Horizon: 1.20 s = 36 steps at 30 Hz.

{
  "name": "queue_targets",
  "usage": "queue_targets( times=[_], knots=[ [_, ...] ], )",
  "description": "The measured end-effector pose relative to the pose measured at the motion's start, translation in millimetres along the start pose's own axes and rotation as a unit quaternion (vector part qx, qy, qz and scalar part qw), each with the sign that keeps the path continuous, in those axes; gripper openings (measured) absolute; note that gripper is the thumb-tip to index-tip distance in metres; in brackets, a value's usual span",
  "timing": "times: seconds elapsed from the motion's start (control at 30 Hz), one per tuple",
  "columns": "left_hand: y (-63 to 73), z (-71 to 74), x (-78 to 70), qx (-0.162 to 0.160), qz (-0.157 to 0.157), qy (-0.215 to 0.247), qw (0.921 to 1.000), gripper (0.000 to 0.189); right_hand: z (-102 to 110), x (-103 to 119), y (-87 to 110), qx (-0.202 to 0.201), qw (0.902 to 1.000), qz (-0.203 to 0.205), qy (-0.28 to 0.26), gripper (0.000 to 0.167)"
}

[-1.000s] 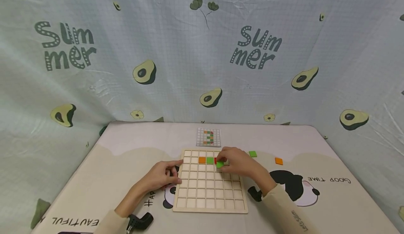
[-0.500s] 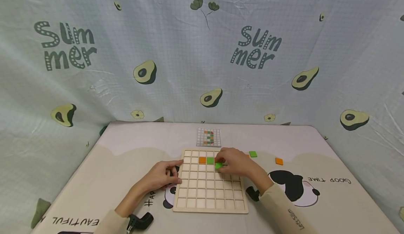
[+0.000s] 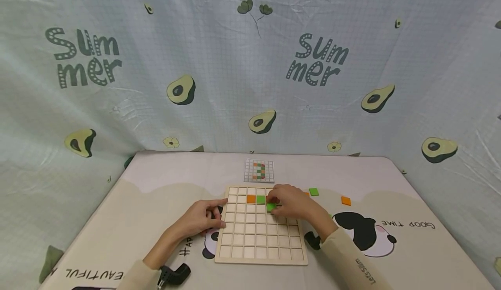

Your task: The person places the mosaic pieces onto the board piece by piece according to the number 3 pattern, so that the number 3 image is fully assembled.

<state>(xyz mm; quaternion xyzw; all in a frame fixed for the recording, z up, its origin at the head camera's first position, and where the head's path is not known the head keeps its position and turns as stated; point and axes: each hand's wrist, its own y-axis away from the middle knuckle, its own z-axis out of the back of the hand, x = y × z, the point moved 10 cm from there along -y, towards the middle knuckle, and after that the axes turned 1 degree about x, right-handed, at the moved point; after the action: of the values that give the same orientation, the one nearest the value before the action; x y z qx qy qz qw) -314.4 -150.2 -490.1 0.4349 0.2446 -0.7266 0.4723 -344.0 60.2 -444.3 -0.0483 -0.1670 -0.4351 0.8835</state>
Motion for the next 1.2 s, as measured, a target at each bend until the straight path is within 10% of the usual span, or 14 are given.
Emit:
queue_targets(
  times=[1.2],
  knots=[
    [0.2,0.1,-1.1,0.005,-0.004,0.002,1.0,0.073,-1.1,4.2,-0.8,-0.003,0.9999,-0.003,0.013,0.014]
  ],
)
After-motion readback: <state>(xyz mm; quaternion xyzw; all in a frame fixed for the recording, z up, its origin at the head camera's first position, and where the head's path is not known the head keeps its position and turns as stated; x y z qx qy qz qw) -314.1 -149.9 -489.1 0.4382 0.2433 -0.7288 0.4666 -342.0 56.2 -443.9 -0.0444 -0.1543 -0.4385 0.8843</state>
